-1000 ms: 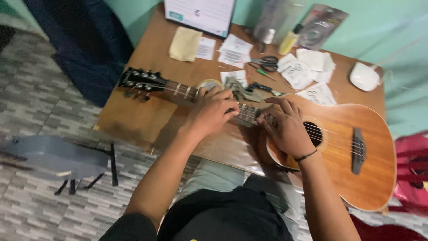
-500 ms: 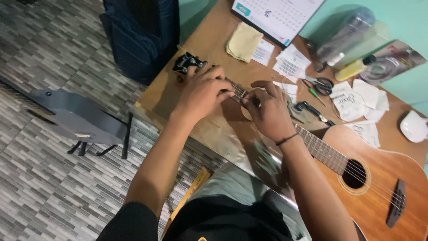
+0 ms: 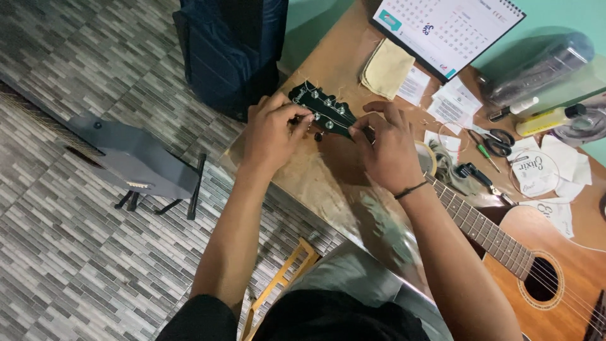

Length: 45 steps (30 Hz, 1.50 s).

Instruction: The person replaces a guitar string on an acoustic guitar. They thread the string through the tuning peg, wind it, and use a string winder to tighten it. The person plucks the string to check tension and repeats the process for another string.

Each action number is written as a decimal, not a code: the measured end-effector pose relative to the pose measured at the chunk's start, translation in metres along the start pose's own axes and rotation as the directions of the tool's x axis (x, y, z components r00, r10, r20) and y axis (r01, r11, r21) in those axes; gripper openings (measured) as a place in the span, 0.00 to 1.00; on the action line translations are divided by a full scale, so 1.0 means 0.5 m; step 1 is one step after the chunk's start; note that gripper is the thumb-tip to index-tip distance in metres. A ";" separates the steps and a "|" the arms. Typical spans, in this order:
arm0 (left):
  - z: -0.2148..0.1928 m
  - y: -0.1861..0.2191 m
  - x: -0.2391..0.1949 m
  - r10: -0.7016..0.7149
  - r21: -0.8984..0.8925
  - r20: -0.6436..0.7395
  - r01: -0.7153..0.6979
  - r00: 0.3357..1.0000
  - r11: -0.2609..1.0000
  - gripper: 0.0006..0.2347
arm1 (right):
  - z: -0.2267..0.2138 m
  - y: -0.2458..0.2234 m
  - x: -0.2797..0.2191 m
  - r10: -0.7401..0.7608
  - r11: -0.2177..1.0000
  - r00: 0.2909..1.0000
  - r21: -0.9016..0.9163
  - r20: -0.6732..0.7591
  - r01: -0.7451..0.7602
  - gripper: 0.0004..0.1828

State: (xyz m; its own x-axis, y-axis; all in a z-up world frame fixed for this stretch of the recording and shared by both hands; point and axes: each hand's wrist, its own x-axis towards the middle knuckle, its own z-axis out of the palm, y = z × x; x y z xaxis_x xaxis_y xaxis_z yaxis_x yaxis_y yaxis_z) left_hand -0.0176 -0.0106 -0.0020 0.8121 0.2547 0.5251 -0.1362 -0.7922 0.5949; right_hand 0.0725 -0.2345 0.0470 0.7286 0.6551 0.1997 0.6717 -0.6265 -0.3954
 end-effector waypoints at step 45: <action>0.032 -0.002 0.000 -0.165 -0.259 0.048 0.172 0.985 0.950 0.06 | 0.081 -0.040 0.039 -0.184 0.965 0.980 -0.202 -0.074 0.166 0.06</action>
State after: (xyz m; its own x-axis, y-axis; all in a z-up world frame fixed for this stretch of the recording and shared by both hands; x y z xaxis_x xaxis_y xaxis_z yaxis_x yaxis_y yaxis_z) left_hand -0.0082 -0.0186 -0.0123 0.8498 0.3549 0.3896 -0.1367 -0.5654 0.8134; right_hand 0.0678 -0.1920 0.0225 0.6001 0.7265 0.3349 0.7966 -0.5810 -0.1672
